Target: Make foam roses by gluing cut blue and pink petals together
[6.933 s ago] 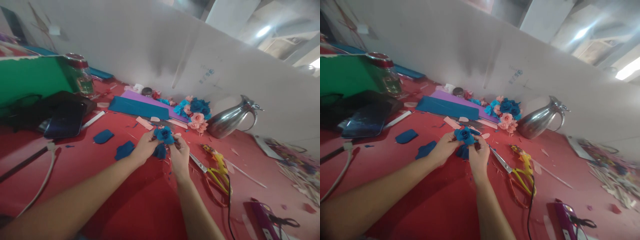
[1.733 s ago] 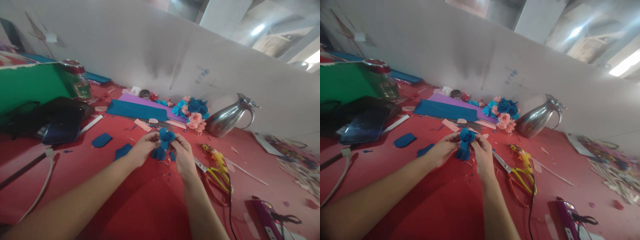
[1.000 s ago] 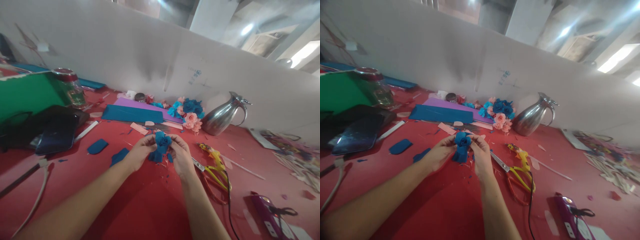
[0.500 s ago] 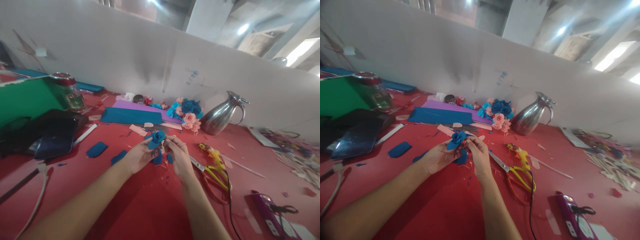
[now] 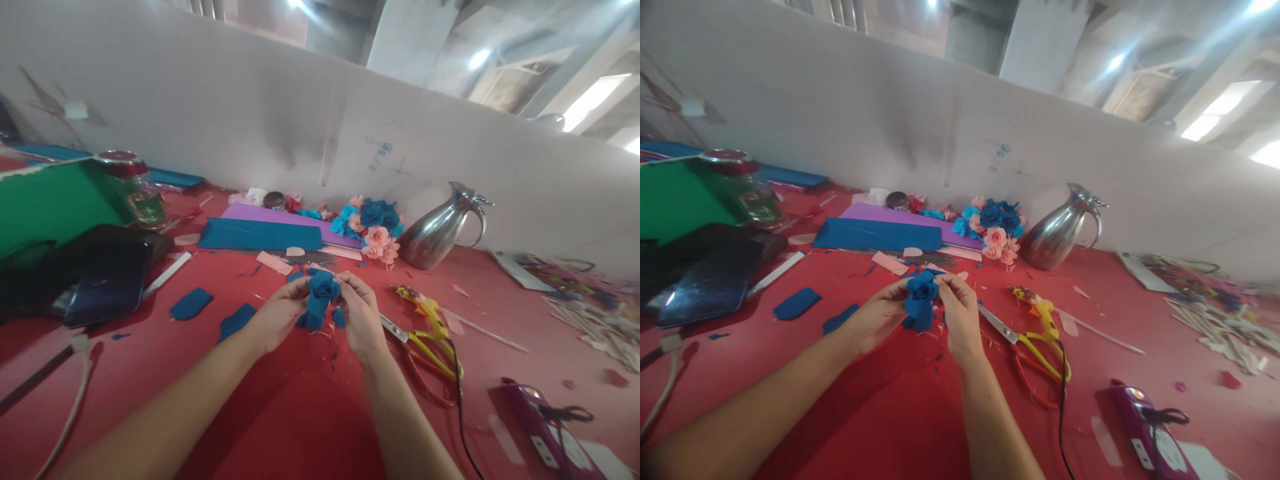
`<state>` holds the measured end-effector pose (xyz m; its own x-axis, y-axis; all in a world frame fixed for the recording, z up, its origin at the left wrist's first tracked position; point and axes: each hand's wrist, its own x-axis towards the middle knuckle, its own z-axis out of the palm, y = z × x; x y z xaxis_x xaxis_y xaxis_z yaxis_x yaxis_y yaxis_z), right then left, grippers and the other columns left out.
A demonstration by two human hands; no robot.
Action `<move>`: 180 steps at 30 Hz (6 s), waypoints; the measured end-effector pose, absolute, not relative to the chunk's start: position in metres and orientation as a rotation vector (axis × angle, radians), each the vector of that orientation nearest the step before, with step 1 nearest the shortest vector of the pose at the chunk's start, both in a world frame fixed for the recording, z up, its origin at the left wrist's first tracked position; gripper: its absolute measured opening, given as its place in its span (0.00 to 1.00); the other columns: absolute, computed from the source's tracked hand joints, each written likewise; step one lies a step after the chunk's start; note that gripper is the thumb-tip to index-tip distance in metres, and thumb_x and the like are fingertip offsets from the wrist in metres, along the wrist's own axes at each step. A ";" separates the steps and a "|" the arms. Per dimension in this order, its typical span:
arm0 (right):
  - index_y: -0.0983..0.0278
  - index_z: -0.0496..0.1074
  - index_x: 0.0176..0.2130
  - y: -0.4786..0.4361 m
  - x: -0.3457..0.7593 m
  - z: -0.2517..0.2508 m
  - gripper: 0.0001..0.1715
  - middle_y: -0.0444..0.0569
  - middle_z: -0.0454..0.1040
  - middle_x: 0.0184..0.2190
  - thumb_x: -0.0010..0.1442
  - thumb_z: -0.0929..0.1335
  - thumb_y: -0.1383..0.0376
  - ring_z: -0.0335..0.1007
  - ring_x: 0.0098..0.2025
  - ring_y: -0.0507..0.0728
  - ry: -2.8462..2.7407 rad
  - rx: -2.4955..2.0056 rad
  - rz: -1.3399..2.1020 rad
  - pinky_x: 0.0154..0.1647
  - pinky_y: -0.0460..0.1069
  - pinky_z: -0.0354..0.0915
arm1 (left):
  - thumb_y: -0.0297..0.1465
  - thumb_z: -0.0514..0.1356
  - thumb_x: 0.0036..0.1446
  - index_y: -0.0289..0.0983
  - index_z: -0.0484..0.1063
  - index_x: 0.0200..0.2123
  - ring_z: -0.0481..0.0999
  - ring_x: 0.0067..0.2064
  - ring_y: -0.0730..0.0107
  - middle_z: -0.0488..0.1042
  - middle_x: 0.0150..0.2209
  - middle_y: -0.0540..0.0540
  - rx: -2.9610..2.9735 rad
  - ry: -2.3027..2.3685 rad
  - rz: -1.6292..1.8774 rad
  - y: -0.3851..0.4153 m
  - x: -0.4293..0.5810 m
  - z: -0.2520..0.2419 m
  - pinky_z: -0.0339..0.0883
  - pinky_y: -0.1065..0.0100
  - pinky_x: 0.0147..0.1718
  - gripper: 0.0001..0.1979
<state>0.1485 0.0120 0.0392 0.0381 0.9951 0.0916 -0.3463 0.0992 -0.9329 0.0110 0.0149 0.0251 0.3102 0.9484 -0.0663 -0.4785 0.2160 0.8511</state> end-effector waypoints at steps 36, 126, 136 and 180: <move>0.60 0.76 0.28 0.008 0.171 0.061 0.08 0.47 0.73 0.35 0.51 0.72 0.58 0.67 0.40 0.56 -1.450 -0.924 1.224 0.41 0.50 0.61 | 0.24 0.68 0.36 0.37 0.80 0.30 0.75 0.32 0.67 0.78 0.27 0.48 0.904 0.787 0.795 0.016 0.001 0.031 0.65 0.66 0.37 0.12; 0.63 0.68 0.25 0.008 0.155 0.049 0.15 0.42 0.62 0.23 0.54 0.67 0.55 0.57 0.29 0.51 -1.134 -1.035 1.229 0.33 0.46 0.55 | 0.24 0.66 0.41 0.39 0.79 0.29 0.75 0.35 0.67 0.79 0.33 0.47 0.880 0.768 1.147 0.020 0.005 0.031 0.66 0.67 0.37 0.08; 0.62 0.70 0.22 0.013 0.153 0.045 0.09 0.41 0.65 0.21 0.45 0.71 0.60 0.57 0.26 0.50 -0.993 -1.019 1.312 0.30 0.46 0.55 | 0.20 0.66 0.40 0.36 0.78 0.28 0.75 0.32 0.70 0.79 0.31 0.47 0.769 0.708 1.139 0.019 0.004 0.031 0.67 0.70 0.34 0.09; 0.63 0.73 0.23 0.009 0.152 0.044 0.15 0.45 0.70 0.24 0.43 0.75 0.55 0.63 0.29 0.52 -0.893 -0.959 1.505 0.29 0.46 0.59 | 0.20 0.68 0.39 0.36 0.78 0.26 0.75 0.28 0.72 0.79 0.28 0.48 0.692 0.616 1.138 0.023 0.003 0.026 0.68 0.71 0.32 0.09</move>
